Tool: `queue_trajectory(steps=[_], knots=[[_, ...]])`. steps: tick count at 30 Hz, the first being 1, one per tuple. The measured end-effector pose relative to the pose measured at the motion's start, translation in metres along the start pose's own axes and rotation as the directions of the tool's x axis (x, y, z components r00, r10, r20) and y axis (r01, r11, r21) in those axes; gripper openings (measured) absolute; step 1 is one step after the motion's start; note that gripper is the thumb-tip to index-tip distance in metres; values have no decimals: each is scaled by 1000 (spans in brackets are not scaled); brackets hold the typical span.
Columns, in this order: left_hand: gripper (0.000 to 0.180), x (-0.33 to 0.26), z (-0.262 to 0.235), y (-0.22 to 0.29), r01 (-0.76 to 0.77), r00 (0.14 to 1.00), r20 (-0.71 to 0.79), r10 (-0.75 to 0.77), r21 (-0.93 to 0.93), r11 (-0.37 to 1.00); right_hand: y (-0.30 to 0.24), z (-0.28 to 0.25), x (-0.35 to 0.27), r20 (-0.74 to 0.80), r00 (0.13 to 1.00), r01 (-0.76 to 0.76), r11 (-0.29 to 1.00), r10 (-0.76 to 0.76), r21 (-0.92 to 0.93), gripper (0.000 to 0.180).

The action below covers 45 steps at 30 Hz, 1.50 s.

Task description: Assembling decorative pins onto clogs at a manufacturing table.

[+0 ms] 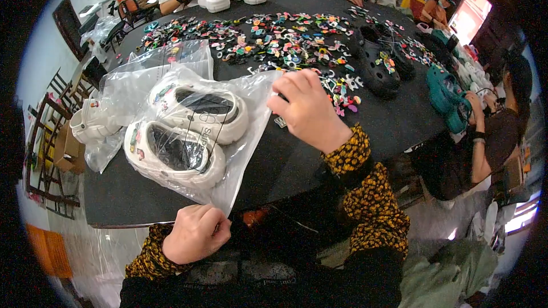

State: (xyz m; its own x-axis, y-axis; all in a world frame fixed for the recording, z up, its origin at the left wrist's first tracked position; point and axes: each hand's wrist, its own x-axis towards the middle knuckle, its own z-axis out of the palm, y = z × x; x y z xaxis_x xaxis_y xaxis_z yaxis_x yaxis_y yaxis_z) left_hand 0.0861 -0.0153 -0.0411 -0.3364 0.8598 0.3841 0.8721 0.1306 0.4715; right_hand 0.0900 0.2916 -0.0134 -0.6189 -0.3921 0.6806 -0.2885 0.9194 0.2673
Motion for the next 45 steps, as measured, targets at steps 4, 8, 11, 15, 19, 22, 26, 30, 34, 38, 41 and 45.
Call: queue_trajectory(steps=[4, 8, 11, 15, 19, 22, 26, 30, 34, 38, 41, 45], knots=[[18, -4, 1, -1, 12, 1000, 2, -12, -8, 1000, 12, 4, 0, 35, 999, -2, 1000, 3, -19, 14], [18, -6, 4, -2, 24, 1000, -9, -24, -20, 1000, 17, 6, -3, 46, 999, -26, 999, 27, -24, 17], [18, -7, 3, -2, 42, 999, -13, -42, -45, 998, 10, 7, -5, 28, 997, -77, 997, 77, 7, 18], [19, -3, -4, -3, 90, 996, -5, -91, -104, 991, -3, 1, -8, 29, 990, -138, 990, 137, 43, 25], [21, -2, 1, -9, 106, 994, -32, -109, -75, 992, -19, -4, -11, 21, 993, -115, 985, 114, 132, 17], [23, 0, 3, -8, 113, 993, -31, -114, -29, 993, -36, -7, -11, 74, 994, -91, 974, 77, 205, 16], [24, 1, 4, -7, 134, 991, -11, -134, 19, 991, -57, -5, -12, 110, 993, 12, 955, -46, 295, 15], [24, 2, 5, -8, 125, 992, -15, -124, 44, 991, -69, -3, -12, 98, 989, 67, 932, -109, 357, 14], [23, 2, 5, -8, 127, 991, -39, -126, 24, 992, -75, -2, -14, 129, 984, 61, 904, -126, 423, 13], [24, 2, 1, -6, 155, 987, -36, -156, -10, 988, -79, 1, -18, 209, 961, 87, 916, -180, 392, 23], [25, 5, -5, -4, 129, 991, -37, -129, -23, 991, -84, 3, -17, 253, 955, 65, 940, -156, 335, 43], [28, 6, -10, -1, 72, 992, -105, -76, -38, 997, -84, 4, -14, 285, 958, -143, 933, 46, 330, 69]])
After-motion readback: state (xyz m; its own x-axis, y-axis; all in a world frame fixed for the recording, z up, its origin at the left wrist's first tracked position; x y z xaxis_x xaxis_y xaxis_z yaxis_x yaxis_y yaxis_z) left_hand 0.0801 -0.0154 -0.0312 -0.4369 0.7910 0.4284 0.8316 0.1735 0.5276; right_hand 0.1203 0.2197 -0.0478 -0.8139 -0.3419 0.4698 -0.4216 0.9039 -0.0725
